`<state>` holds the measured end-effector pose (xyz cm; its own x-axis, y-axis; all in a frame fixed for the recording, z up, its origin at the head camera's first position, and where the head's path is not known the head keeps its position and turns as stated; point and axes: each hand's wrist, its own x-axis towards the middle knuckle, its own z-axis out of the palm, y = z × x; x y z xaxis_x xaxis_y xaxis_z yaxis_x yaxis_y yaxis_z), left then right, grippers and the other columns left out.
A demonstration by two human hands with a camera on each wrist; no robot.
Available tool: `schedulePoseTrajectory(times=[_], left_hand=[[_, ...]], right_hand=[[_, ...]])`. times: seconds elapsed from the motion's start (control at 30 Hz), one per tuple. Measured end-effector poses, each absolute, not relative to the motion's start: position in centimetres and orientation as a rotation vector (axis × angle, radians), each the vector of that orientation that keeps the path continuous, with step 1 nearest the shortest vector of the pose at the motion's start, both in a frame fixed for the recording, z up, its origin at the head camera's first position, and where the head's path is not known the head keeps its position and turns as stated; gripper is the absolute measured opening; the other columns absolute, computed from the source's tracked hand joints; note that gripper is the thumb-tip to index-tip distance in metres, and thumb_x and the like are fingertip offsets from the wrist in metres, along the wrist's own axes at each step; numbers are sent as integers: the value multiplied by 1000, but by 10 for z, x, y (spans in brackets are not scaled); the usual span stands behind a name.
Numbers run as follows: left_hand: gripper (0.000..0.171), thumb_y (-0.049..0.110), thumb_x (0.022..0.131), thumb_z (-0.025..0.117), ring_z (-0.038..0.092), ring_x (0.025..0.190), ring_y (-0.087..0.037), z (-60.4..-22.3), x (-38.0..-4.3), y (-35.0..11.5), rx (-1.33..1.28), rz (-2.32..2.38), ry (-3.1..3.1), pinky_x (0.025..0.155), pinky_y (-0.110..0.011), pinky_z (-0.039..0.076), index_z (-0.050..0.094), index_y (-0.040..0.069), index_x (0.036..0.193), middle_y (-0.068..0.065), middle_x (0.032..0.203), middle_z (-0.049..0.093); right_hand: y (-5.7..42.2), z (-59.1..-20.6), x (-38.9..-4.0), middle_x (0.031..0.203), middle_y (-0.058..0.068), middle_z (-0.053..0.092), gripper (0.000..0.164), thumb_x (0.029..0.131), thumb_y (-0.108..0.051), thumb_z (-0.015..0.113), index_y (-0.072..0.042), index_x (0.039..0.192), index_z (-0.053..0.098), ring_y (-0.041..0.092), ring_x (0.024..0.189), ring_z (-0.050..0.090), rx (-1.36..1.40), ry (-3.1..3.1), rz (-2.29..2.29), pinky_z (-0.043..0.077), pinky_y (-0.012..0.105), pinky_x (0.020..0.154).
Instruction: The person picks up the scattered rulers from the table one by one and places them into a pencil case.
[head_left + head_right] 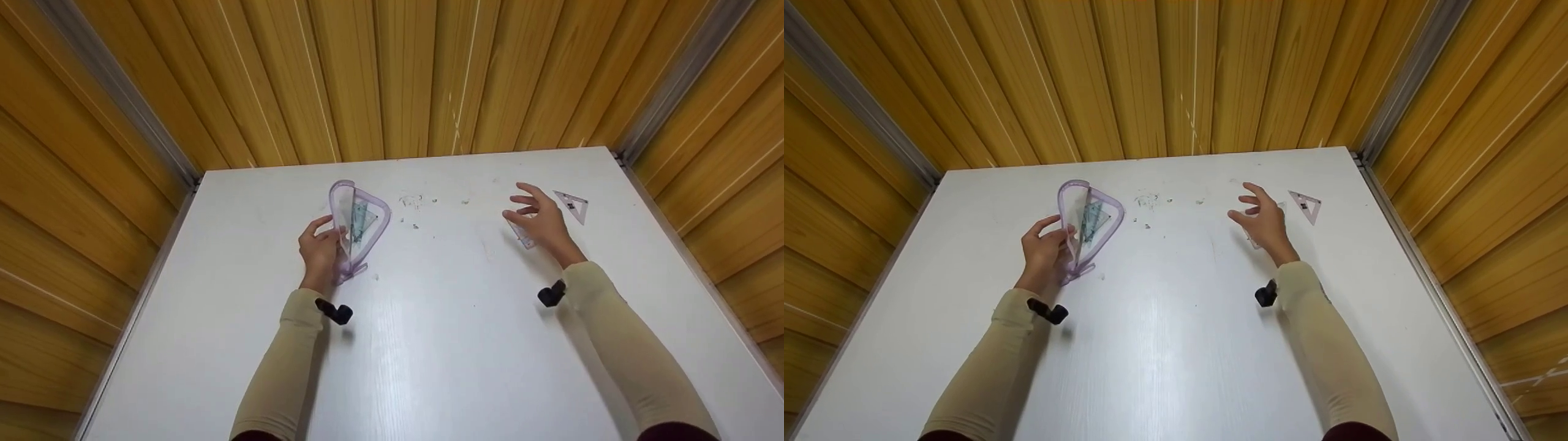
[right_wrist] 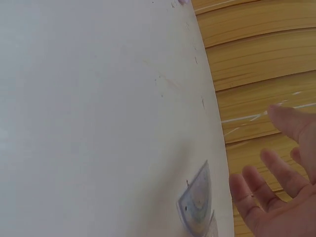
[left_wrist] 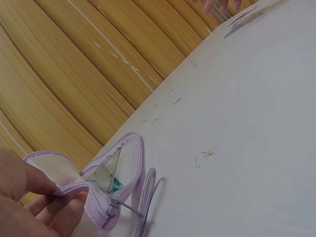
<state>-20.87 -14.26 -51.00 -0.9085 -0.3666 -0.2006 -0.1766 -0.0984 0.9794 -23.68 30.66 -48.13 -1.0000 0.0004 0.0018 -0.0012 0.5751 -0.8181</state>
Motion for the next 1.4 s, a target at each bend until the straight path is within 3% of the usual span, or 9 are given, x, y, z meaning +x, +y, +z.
schedulePoseTrajectory(times=[0.27,0.5,0.9,1.07,1.27,1.4], left_hand=[[36,3,98,66,72,97,-25,-512,-209,-142,597,-2135,-2021,75,-29,55,66,10,133,-14,107,76],[36,5,97,68,71,97,-26,-510,-208,-141,620,-2137,-2026,77,-31,56,66,11,133,-14,108,76],[37,6,97,69,71,97,-26,-511,-210,-141,627,-2140,-2038,78,-31,56,66,11,134,-14,109,75],[38,7,97,69,71,97,-25,-514,-209,-141,617,-2135,-2045,78,-30,56,65,10,135,-14,110,75],[38,2,98,65,72,94,-25,-515,-208,-142,570,-2137,-2019,69,-26,54,64,8,136,-15,108,76],[38,1,99,64,72,95,-25,-515,-208,-141,574,-2138,-2022,72,-26,55,63,8,136,-14,108,76]], right_hand=[[322,-489,-231,145,14,59,76,96,-29,75,-20,160,36,31,120,58,-15,-2783,1407,47,33,94],[327,-492,-231,146,14,59,75,96,-25,75,-19,160,36,29,117,55,-46,-2804,1381,45,31,88],[335,-504,-232,148,19,55,78,94,-16,77,-12,159,35,35,112,50,-41,-2863,1325,39,40,90],[335,-508,-233,149,20,53,78,93,-13,77,-12,159,35,39,116,51,-35,-2869,1310,40,47,97],[335,-511,-233,148,22,53,78,92,-14,79,-8,158,37,43,128,50,-22,-2876,1298,37,54,107],[335,-512,-234,148,21,54,74,92,-14,79,-6,155,42,42,135,45,-29,-2904,1253,32,56,112]])
